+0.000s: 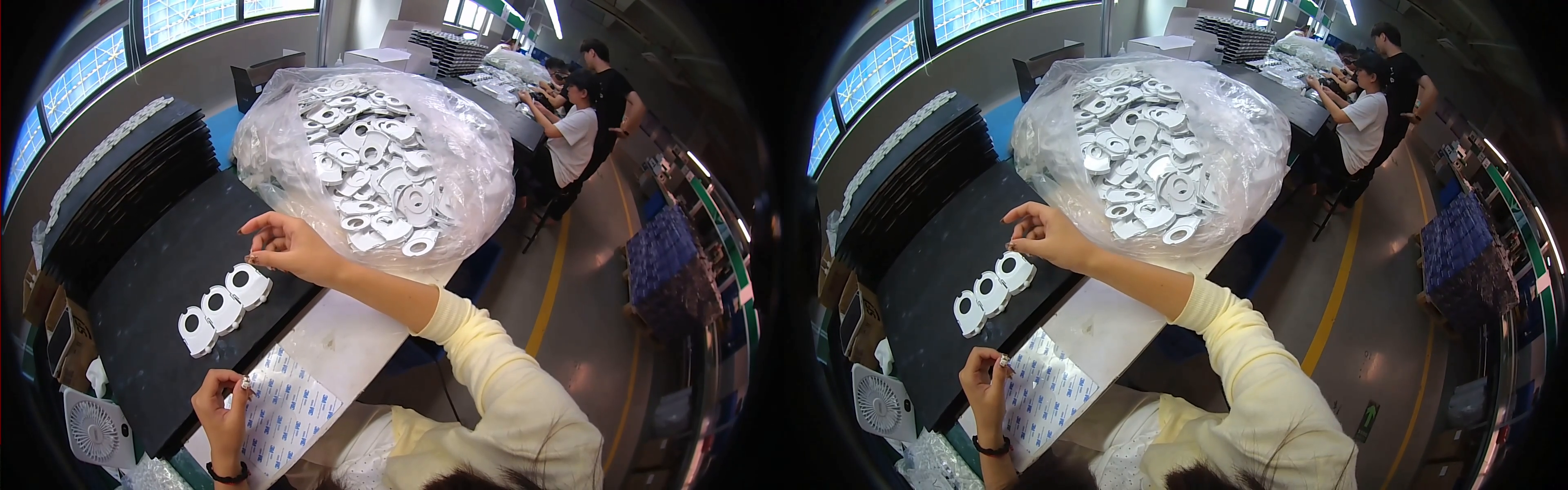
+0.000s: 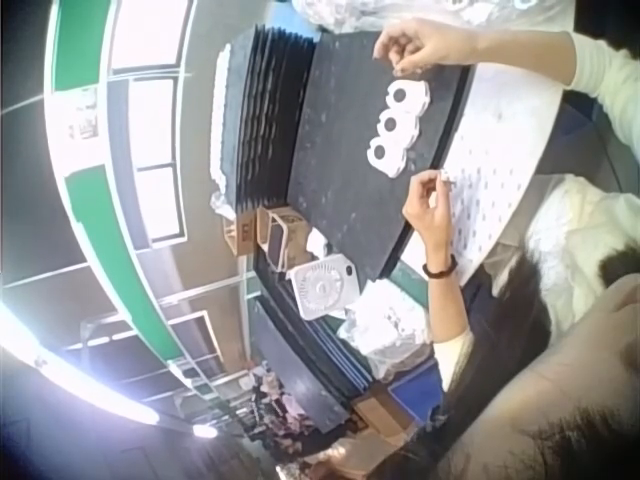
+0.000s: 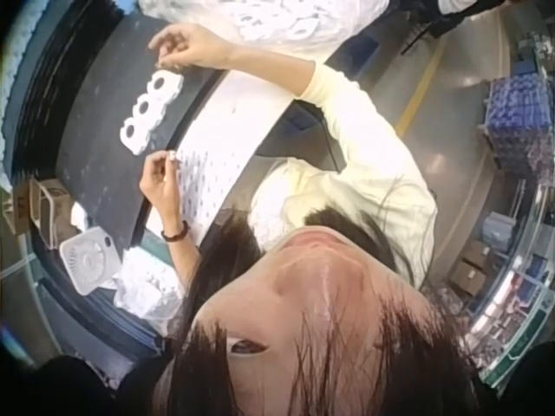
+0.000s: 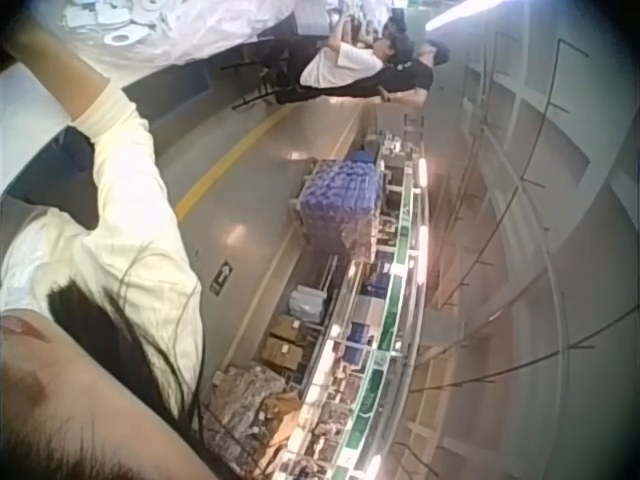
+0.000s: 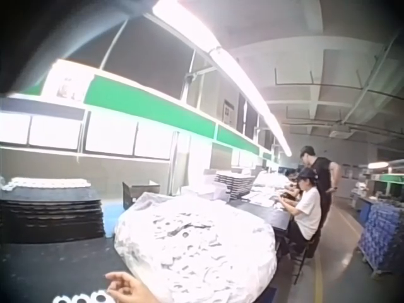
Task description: Manually assembling white plastic housings for fans by inserting small components.
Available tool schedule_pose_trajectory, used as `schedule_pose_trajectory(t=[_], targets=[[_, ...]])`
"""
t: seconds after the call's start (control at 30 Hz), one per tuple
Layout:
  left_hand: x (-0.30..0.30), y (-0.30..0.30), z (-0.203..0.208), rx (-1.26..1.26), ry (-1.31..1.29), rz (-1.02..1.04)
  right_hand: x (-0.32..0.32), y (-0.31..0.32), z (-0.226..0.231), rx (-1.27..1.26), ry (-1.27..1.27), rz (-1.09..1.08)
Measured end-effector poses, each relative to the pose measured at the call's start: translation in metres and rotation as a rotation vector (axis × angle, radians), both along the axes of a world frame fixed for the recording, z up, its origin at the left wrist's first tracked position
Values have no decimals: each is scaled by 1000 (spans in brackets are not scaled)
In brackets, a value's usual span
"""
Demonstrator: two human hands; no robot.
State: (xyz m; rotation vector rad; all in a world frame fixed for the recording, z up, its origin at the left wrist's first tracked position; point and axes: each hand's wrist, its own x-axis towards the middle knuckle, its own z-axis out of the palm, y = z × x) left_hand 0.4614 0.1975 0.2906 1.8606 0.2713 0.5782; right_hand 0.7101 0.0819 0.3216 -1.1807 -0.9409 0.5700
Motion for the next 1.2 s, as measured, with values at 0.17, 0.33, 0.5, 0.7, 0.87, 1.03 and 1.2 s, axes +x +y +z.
schedule_pose_trajectory(t=[0.17,0.33,0.5,0.7,0.87,1.03,1.2], targets=[[-5,3,-1,-21,3,34,-6,7,-2,0,-34,47],[-5,7,-2,64,-3,-40,-19,4,-1,-34,47,133],[-3,10,-1,35,1,-88,-43,-3,6,-107,131,225],[-5,8,4,-80,-45,-79,-70,0,7,-282,195,464],[-10,12,4,-152,-47,-140,-73,3,6,-318,264,556],[-11,14,4,-163,-55,-151,-70,3,4,-281,376,637],[-11,14,5,-164,-51,-138,-71,1,8,-275,301,647]])
